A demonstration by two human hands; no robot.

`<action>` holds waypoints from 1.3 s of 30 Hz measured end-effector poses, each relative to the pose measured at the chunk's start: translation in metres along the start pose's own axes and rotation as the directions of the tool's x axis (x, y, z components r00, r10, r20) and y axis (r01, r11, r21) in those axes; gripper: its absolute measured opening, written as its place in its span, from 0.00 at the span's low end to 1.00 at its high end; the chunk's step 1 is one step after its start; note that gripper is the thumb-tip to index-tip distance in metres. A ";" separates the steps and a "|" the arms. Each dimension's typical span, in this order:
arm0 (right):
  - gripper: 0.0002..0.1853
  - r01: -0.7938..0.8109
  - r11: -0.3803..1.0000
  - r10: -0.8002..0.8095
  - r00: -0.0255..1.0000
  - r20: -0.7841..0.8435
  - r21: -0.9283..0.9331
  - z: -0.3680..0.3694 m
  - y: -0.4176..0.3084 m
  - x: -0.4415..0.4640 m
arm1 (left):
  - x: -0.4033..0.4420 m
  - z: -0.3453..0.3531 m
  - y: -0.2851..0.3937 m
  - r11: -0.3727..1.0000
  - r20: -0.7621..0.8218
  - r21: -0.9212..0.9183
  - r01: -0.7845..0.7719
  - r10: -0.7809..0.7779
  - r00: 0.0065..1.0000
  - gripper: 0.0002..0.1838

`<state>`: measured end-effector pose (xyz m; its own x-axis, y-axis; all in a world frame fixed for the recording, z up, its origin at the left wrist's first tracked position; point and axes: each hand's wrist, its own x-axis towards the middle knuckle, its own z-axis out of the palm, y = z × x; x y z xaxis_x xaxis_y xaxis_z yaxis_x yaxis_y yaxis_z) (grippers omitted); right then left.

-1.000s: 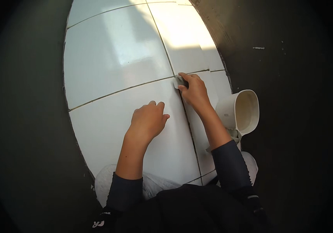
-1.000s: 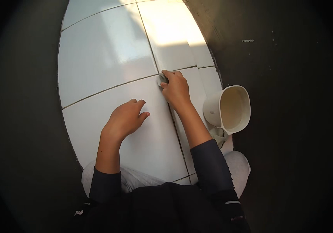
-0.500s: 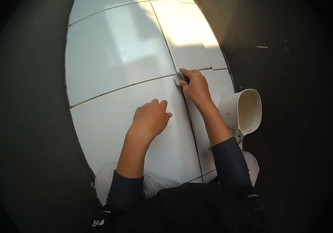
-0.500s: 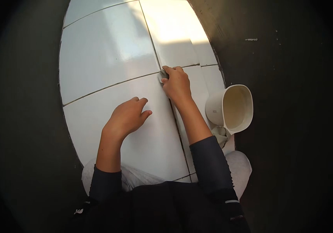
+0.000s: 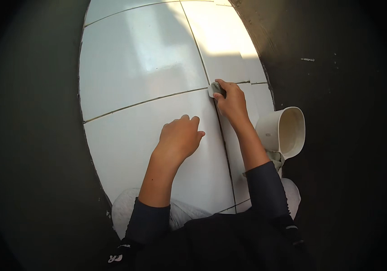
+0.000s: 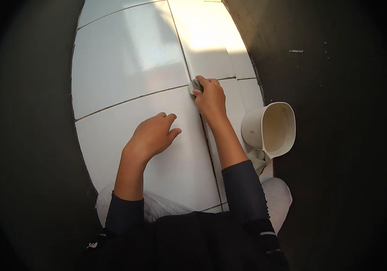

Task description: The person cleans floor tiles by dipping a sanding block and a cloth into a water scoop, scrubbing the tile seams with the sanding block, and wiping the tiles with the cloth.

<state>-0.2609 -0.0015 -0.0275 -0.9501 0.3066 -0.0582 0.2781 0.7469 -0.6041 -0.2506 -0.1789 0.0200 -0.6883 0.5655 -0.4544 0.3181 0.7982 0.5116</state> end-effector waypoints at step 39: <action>0.21 -0.005 0.996 0.009 0.999 0.037 -0.094 -0.007 -0.001 -0.040 | 0.001 0.000 0.003 1.000 -0.036 0.005 0.015 -0.015 0.999 0.15</action>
<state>-0.2221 -0.0104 -0.0189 -0.9522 0.2912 -0.0924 0.2950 0.7974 -0.5265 -0.2504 -0.1757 0.0218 -0.7158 0.5459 -0.4354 0.3108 0.8074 0.5014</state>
